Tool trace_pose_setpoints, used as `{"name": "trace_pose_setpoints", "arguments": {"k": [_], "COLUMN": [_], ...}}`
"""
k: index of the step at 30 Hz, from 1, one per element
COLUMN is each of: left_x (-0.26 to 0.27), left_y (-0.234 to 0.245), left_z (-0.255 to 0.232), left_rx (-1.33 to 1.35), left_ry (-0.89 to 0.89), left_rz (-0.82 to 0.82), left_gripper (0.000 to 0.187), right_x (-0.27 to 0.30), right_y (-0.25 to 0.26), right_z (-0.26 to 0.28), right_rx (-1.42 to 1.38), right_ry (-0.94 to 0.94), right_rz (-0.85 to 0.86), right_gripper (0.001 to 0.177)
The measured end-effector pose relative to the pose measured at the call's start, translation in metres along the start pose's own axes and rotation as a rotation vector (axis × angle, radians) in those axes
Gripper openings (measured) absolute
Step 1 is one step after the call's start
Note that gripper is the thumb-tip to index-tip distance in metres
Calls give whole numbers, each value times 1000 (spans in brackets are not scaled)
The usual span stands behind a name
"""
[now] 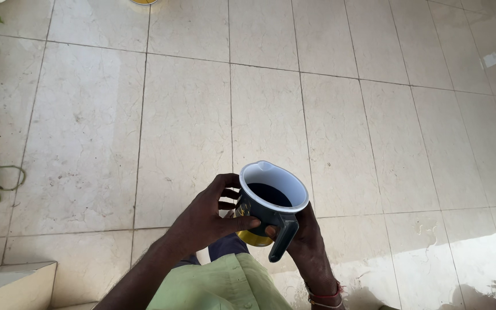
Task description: The person scoops water from a bucket using a mug and waters several potted plants on a balcony. They then carry the bucket into a bathroom and fill it with water from a shower head.
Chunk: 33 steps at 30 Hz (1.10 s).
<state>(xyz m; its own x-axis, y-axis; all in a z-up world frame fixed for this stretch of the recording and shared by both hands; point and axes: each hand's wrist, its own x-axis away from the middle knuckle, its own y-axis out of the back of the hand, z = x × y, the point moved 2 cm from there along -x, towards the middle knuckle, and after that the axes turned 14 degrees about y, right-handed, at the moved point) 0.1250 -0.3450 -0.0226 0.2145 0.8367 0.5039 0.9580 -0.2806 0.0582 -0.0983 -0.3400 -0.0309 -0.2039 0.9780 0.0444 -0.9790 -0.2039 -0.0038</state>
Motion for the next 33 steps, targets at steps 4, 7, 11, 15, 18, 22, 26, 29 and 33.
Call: {"name": "trace_pose_setpoints", "arguments": {"k": [4, 7, 11, 15, 18, 22, 26, 29, 33], "left_x": [-41, -77, -113, -148, -170, -199, -244, -277, -323], "left_y": [18, 34, 59, 89, 102, 129, 170, 196, 248], "left_z": [-6, -17, -50, -86, -100, -107, -112, -120, -148], "left_rx": [56, 131, 123, 211, 321, 388, 377, 321, 306], "left_ry": [147, 161, 152, 234, 292, 221, 264, 300, 332], "left_rz": [-65, -118, -238, -314, -351, -425, -423, -396, -328], "left_gripper": [97, 99, 98, 100, 102, 98, 99, 102, 104], "right_x": [-69, -128, -201, -285, -337, -392, -441, -473, -536], "right_y": [6, 12, 8, 8, 3, -14, -33, -38, -57], "right_z": [-22, -24, -7, 13, 24, 23, 10, 7, 16], "right_rx": [96, 96, 32, 42, 147, 132, 141, 133, 104], "right_ry": [-27, -9, 29, 108, 120, 47, 16, 6, 12], "right_rz": [90, 185, 303, 466, 600, 641, 610, 584, 521], "right_gripper": [90, 91, 92, 92, 98, 101, 99, 96, 95]}}
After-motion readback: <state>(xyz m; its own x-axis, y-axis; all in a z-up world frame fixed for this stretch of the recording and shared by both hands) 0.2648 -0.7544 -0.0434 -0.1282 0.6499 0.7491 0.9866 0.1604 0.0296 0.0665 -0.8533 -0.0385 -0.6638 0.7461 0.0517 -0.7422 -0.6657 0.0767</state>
